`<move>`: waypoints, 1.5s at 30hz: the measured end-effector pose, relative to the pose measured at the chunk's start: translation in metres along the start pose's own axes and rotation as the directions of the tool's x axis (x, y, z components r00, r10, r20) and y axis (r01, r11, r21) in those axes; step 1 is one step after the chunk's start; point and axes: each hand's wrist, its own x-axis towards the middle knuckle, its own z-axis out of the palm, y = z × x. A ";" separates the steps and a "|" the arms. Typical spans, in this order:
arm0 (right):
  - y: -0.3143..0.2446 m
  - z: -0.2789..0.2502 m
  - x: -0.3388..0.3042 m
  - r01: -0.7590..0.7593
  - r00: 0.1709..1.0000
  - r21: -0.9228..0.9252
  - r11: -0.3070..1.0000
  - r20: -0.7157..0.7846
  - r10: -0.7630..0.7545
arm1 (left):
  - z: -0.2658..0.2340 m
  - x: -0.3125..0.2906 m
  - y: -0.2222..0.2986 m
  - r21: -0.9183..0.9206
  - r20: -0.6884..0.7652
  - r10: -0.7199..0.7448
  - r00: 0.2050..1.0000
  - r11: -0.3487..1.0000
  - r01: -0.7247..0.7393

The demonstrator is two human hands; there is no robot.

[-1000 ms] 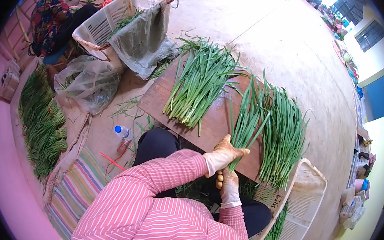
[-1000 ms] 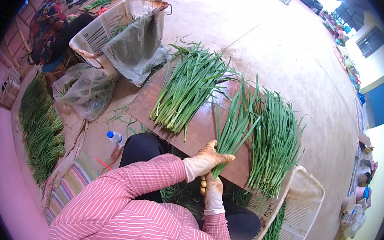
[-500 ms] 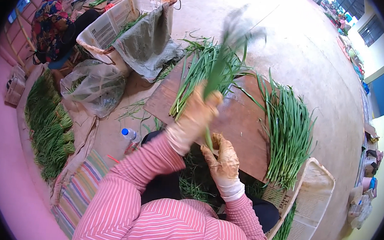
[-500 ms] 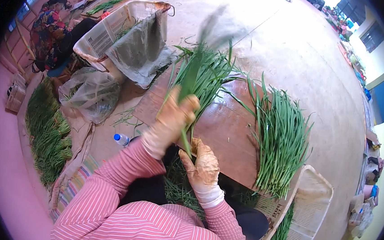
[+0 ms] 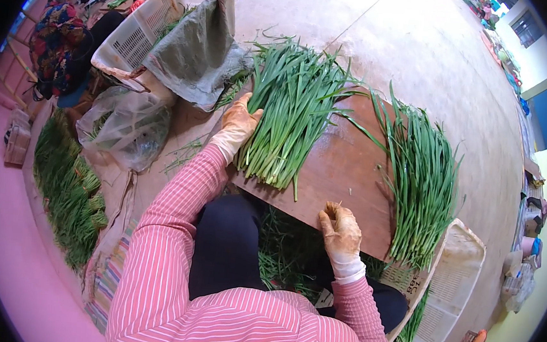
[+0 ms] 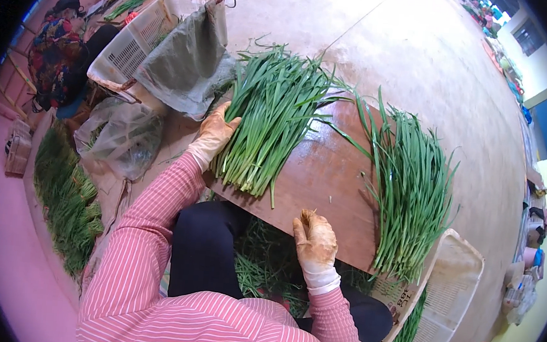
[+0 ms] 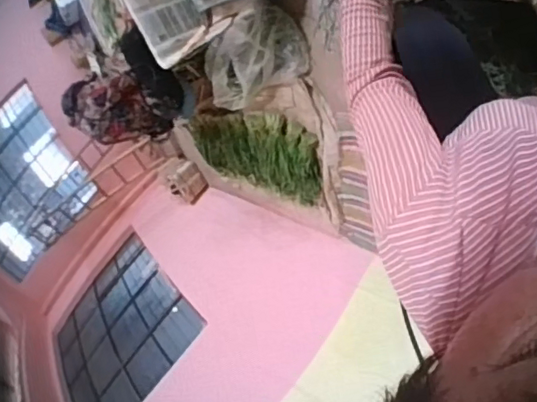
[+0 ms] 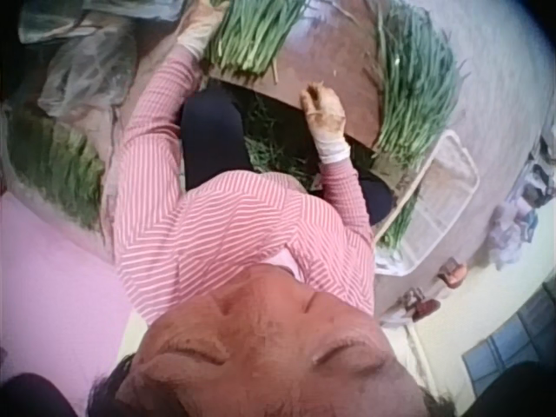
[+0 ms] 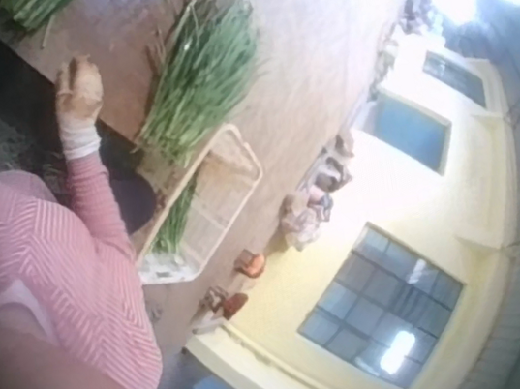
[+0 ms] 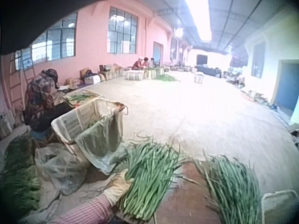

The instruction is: The person sorts chives by hand, picking through bunches to remove individual stalks before gathering them into bundles and placing them into a plastic crate.

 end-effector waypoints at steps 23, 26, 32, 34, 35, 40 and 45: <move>-0.035 0.049 0.093 0.091 0.993 0.005 0.996 0.077 -0.091 | 0.020 -0.028 0.045 -0.425 0.056 0.243 0.968 0.884 -0.198; -0.031 0.054 0.095 0.188 0.970 -0.135 0.973 0.184 -0.161 | 0.024 -0.028 0.051 -0.232 0.108 0.293 0.950 0.937 -0.263; -0.039 0.054 0.051 0.426 0.865 -0.010 0.905 0.297 -0.404 | 0.015 -0.037 0.066 0.009 0.242 0.211 0.947 0.975 -0.220; -0.042 0.051 0.037 0.465 0.816 0.123 0.877 0.324 -0.478 | 0.013 -0.037 0.065 0.001 0.247 0.214 0.945 0.975 -0.221; -0.044 0.047 0.034 0.389 0.853 0.072 0.919 0.349 -0.388 | 0.011 -0.037 0.065 -0.006 0.252 0.218 0.943 0.975 -0.223; -0.036 0.038 0.087 0.129 0.986 0.030 0.991 -0.114 -0.125 | 0.017 -0.035 0.065 -0.048 0.241 0.247 0.939 0.969 -0.242; 0.006 0.026 0.091 0.008 0.962 0.054 0.999 -0.272 0.007 | 0.021 -0.032 0.057 -0.118 0.169 0.291 0.942 0.954 -0.274</move>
